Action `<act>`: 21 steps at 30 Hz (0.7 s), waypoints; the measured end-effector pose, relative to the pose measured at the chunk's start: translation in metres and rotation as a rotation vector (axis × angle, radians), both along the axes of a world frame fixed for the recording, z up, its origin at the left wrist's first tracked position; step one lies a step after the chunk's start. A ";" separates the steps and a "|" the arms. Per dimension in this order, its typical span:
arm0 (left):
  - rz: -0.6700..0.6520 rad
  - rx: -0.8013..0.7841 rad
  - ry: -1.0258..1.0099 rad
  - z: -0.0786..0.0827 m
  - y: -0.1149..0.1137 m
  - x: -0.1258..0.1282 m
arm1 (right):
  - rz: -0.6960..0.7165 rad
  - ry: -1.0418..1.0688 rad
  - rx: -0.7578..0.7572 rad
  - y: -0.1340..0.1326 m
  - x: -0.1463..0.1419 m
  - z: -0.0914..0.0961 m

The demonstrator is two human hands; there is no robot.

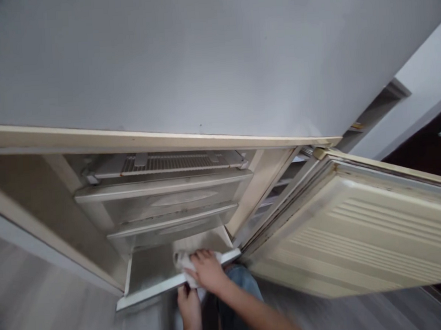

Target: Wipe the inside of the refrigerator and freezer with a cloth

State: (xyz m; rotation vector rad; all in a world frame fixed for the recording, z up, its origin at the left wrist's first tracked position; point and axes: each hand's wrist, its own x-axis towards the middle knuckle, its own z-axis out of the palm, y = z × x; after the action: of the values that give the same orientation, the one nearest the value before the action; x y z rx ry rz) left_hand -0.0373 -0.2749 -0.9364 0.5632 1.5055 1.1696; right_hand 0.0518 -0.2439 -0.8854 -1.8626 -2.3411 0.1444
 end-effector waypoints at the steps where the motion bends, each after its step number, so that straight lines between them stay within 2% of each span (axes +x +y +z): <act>1: -0.009 -0.032 -0.005 0.002 0.000 0.001 | -0.079 -0.012 0.010 -0.006 0.024 0.002; 3: -0.002 -0.094 -0.011 0.010 -0.002 0.005 | -0.217 0.010 0.060 -0.020 0.062 0.004; 5: 0.016 -0.126 -0.026 0.023 -0.004 0.008 | -0.412 0.144 0.185 -0.036 0.081 0.003; 8: 0.011 -0.172 -0.082 0.046 -0.007 0.012 | -0.873 0.487 0.416 -0.056 0.074 -0.009; 10: -0.001 -0.200 -0.122 0.056 -0.006 0.013 | -1.146 0.676 0.488 -0.061 0.054 -0.021; 11: -0.005 -0.212 -0.136 0.059 -0.005 0.013 | -1.238 0.727 0.488 -0.060 0.043 -0.027; 13: -0.016 -0.222 -0.147 0.062 -0.001 0.014 | -1.310 0.771 0.459 -0.051 0.023 -0.036; 17: -0.049 -0.226 -0.127 0.060 0.010 0.015 | -1.221 0.815 0.446 -0.023 0.004 -0.044; 21: -0.075 -0.192 -0.106 0.061 0.031 0.014 | -1.190 0.725 0.408 -0.009 0.001 -0.053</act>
State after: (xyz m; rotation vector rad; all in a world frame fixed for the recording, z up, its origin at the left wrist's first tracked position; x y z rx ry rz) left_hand -0.0232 -0.2441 -0.8751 0.4177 1.4738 0.9703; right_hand 0.0527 -0.2532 -0.9381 -2.1176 -0.5677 0.1387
